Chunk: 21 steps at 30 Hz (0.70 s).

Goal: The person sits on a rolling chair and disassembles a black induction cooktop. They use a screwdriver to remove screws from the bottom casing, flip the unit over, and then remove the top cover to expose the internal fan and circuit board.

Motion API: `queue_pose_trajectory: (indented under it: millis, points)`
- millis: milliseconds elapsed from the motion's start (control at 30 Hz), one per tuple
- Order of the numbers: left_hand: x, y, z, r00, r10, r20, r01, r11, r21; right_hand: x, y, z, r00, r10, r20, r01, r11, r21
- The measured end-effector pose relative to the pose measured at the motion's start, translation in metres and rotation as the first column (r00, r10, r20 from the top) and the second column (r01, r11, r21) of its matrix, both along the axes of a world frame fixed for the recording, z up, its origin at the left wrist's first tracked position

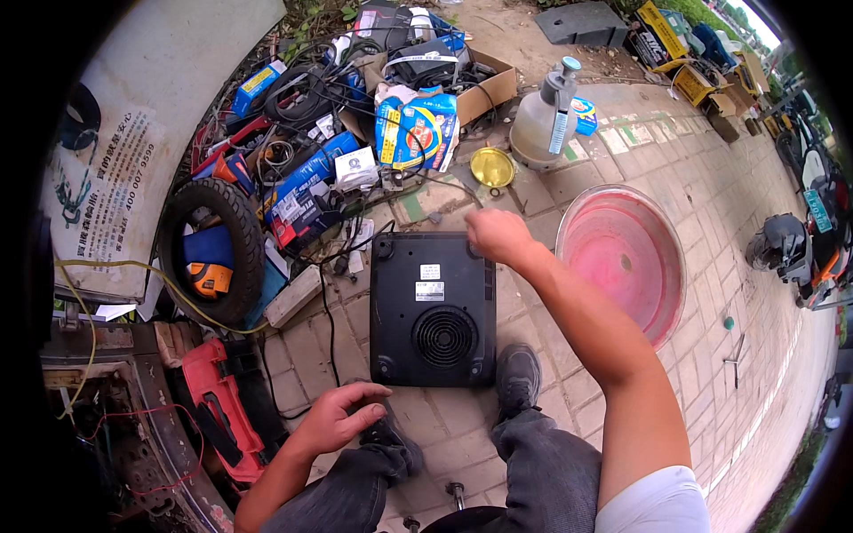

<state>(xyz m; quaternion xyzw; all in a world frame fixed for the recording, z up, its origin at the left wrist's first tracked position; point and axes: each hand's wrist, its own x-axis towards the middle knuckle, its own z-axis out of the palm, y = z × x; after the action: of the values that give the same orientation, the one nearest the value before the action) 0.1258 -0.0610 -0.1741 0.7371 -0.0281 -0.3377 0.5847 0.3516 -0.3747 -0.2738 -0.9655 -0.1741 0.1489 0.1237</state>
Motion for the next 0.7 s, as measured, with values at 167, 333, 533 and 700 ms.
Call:
queue_pose_trajectory:
  millis: [167,333,533,700]
  points:
    - [-0.001,0.003,0.006,0.999,-0.048,-0.014,0.049,0.998,0.04,0.0,0.01,0.023,0.998,0.04,-0.049,-0.042,0.999,-0.028]
    - [-0.003,0.002,0.003,0.999,-0.031,-0.007,0.032,0.999,0.029,-0.003,0.002,0.012,0.99,0.138,0.034,-0.14,0.988,0.067]
    - [-0.001,-0.002,0.007,0.999,-0.025,-0.047,0.027,0.998,0.054,0.002,-0.007,0.006,0.985,0.148,0.084,-0.157,0.98,0.122]
    - [-0.01,-0.001,0.009,0.999,-0.012,-0.034,0.014,0.998,0.053,0.004,-0.003,0.014,0.999,-0.01,-0.033,0.011,1.0,0.025]
